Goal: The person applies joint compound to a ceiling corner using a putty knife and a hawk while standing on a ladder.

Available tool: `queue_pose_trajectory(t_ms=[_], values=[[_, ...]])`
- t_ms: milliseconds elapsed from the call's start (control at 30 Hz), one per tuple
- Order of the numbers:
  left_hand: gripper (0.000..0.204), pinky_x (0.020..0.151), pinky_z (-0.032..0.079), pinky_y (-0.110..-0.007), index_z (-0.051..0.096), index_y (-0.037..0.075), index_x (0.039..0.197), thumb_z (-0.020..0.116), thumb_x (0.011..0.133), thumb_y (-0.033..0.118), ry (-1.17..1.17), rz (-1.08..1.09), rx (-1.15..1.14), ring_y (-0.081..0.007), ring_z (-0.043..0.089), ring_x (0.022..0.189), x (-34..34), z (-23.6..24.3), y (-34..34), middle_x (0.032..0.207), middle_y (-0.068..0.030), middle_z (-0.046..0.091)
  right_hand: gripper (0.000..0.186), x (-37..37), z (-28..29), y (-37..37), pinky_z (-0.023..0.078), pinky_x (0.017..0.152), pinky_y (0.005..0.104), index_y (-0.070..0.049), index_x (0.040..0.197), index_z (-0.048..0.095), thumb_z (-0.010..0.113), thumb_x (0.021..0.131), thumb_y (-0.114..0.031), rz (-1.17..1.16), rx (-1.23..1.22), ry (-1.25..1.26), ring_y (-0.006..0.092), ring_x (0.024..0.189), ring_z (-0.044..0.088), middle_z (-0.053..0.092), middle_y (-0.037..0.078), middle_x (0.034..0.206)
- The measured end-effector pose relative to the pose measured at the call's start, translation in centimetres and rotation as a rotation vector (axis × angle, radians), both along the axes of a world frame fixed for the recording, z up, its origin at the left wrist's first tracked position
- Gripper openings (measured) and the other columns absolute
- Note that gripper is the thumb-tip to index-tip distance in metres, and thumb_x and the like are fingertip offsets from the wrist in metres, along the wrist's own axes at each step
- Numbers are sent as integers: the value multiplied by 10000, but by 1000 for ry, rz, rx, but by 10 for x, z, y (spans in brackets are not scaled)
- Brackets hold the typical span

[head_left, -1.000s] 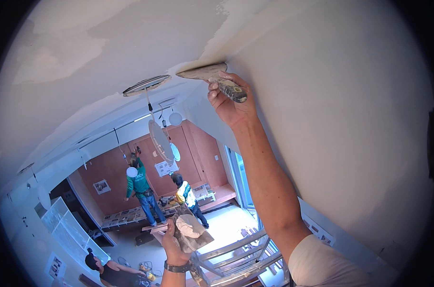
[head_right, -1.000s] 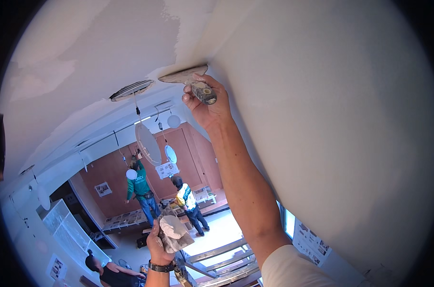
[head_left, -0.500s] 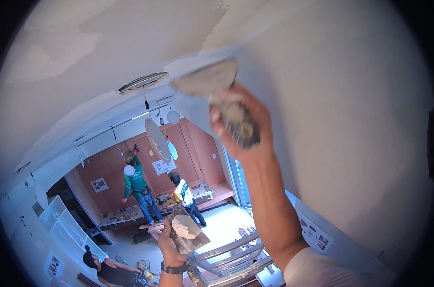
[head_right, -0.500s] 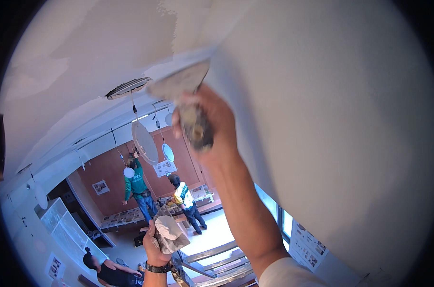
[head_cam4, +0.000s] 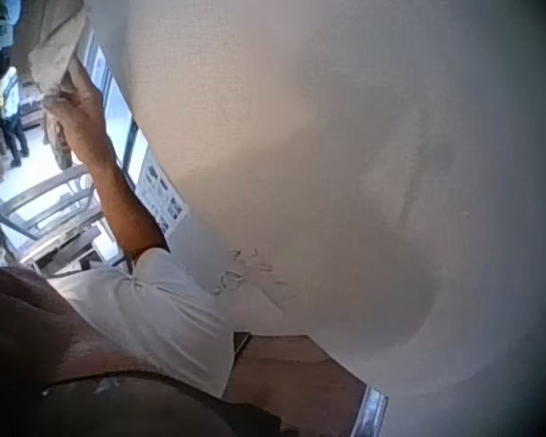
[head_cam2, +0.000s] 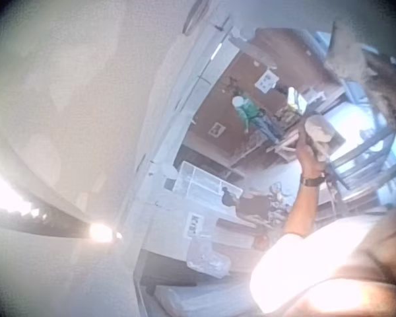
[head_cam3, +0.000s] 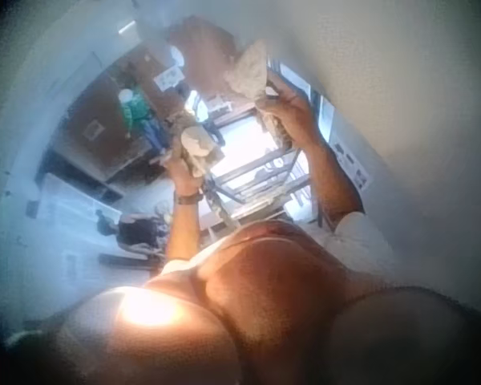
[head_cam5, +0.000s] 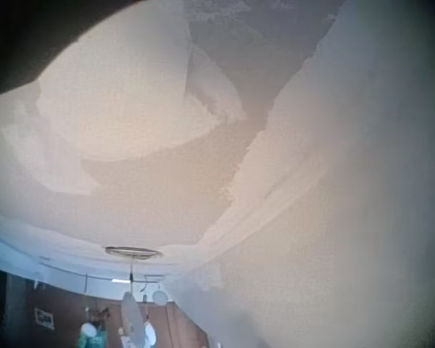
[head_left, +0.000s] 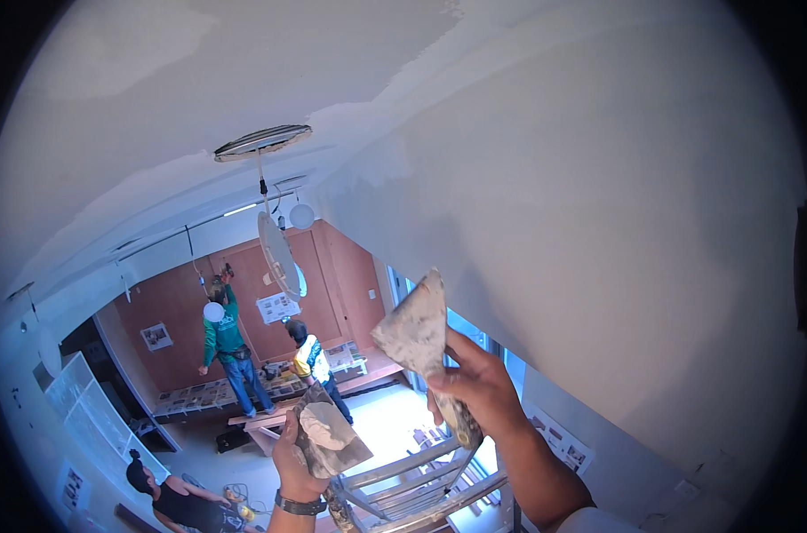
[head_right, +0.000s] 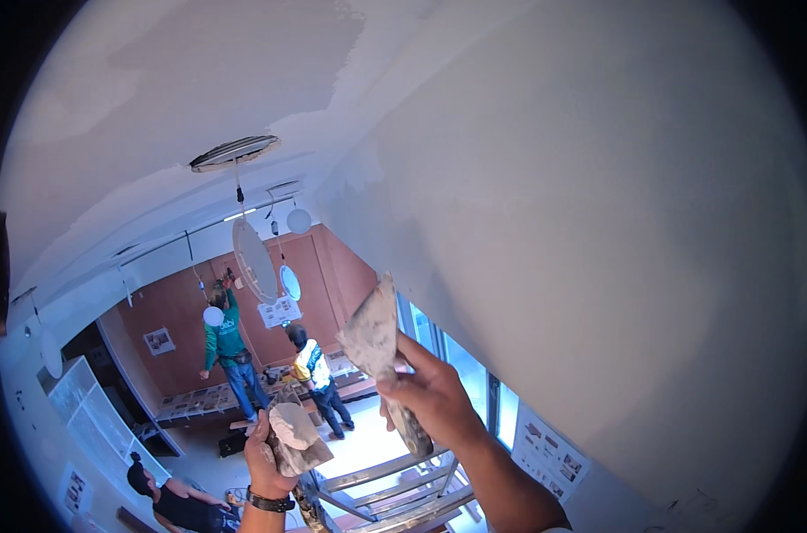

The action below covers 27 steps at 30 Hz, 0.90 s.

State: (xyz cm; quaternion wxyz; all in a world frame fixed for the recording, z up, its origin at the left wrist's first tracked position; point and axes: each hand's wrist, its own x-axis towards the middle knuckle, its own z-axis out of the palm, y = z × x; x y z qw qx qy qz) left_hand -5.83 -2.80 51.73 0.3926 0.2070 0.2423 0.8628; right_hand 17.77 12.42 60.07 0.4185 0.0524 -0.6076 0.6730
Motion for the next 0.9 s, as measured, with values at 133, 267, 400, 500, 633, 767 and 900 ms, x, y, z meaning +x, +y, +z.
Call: queue_pose_trajectory(t_ms=[133,267,400,500,633,767,900], values=[[342,940,540,-441,562,60,1233,465,1057,337,-30,-189,-43,-277,666,1036,-7,4,7,1139,-105,677,618,32,-30,-22,567,678,300,7,1532,321,571,967,1,-199,96,-100,141,848,620,538,100,1143],[319,933,546,-430,571,68,1217,483,1047,323,29,-243,-30,-263,669,1033,2,20,18,1136,-99,680,435,58,-62,-35,558,716,315,103,1372,439,566,974,-15,-350,218,-111,142,810,618,597,104,987],[348,892,573,-458,596,61,1190,524,1022,357,-19,-424,-17,-282,695,1011,31,61,24,1083,-114,704,430,87,-78,-51,570,672,333,84,1349,459,601,962,-36,-526,428,-186,144,750,623,598,114,933],[383,859,588,-469,596,53,1188,514,1024,390,3,-660,25,-297,700,1001,42,76,50,1096,-127,704,467,105,-82,-69,467,933,365,34,1420,481,569,964,-18,-776,694,-99,235,1084,587,549,123,1315],[414,898,582,-491,595,41,1192,456,1049,403,-33,-881,18,-314,704,1003,68,89,71,1099,-144,705,467,126,-91,-86,421,1048,391,28,1417,494,582,962,-25,-846,548,-166,268,1249,544,533,165,1404],[452,916,573,-497,595,30,1191,434,1053,429,-49,-1045,-79,-329,704,1006,75,80,87,1105,-158,709,429,150,-103,-97,432,982,379,9,1352,511,617,939,-45,-864,415,-202,247,1163,542,542,138,1306],[464,896,586,-454,545,31,1300,483,1033,405,-5,-1107,-51,-306,660,1086,78,57,92,1192,-158,659,393,167,-119,-105,442,917,367,-10,1286,529,651,916,-64,-899,347,-224,225,1077,541,550,111,1209]])
